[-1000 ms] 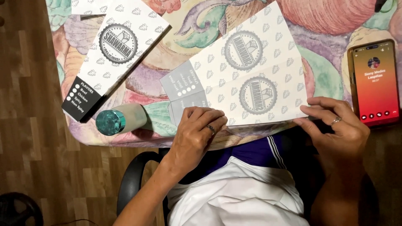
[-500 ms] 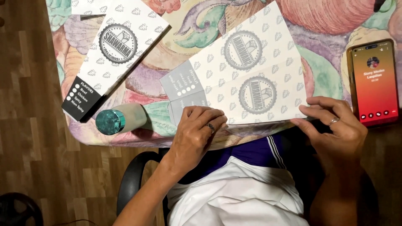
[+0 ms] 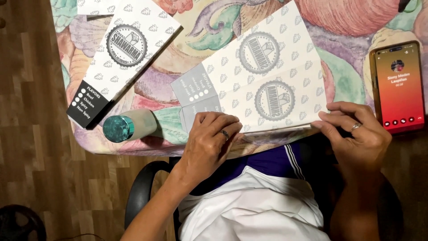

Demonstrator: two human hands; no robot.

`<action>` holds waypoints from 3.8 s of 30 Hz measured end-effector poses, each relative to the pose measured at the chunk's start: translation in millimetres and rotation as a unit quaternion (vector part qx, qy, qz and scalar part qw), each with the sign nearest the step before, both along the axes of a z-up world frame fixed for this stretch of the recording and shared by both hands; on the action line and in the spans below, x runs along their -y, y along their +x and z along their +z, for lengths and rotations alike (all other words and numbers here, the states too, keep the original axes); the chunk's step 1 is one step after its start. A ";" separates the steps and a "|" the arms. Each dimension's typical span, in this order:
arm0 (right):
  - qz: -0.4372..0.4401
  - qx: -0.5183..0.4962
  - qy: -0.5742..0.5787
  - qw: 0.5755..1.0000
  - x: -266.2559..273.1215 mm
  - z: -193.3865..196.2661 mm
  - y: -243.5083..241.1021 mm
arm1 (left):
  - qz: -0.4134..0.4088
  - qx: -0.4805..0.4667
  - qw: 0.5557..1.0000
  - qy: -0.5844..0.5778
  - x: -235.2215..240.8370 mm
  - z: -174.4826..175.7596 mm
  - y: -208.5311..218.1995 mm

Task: Manually assembling paper food packaging by folding, applying glue, and attaching labels.

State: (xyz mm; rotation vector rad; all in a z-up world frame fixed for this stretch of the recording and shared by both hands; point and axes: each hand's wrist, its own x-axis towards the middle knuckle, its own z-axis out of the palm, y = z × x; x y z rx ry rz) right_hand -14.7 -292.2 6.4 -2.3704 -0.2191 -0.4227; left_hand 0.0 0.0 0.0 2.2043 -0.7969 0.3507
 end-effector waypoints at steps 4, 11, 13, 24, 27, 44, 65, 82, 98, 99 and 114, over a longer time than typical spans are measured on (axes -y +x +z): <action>-0.002 -0.006 0.007 1.000 -0.1 -0.1 0.0 | 0.014 0.001 1.000 -0.009 2.1 2.2 1.4; 0.004 0.000 0.015 1.000 1.4 -2.4 1.0 | 0.013 0.006 1.000 -0.006 1.7 2.1 2.0; 0.002 -0.010 0.023 1.000 -0.9 1.2 1.0 | 0.005 0.005 1.000 0.003 0.6 3.1 1.9; 0.009 -0.013 0.012 1.000 4.4 -4.7 -0.1 | 0.025 0.112 0.992 0.049 8.1 -6.2 1.1; 0.027 0.008 -0.014 1.000 9.2 -14.4 0.7 | 0.031 0.128 0.990 0.048 9.6 -6.3 2.6; 0.003 0.012 0.002 1.000 6.7 -19.2 1.9 | 0.041 0.143 0.987 0.060 12.0 -9.5 2.0; 0.153 0.171 -0.084 0.970 -62.5 -21.6 21.5 | 0.086 0.188 0.978 0.030 18.6 -21.0 4.1; 0.160 0.156 -0.049 0.973 -61.5 -21.6 21.9 | 0.100 0.208 0.970 0.080 -35.1 -20.4 -11.0; 0.207 0.187 -0.066 0.958 -108.2 -19.8 22.6 | 0.116 0.233 0.963 0.067 -33.1 -19.9 -8.0; 0.210 0.183 -0.066 0.958 -107.8 -18.3 22.6 | 0.114 0.226 0.966 0.057 -35.0 -20.2 -9.4; 0.226 0.182 -0.065 0.955 -118.2 -20.9 25.8 | 0.133 0.159 0.978 -0.001 -57.0 -20.1 -16.3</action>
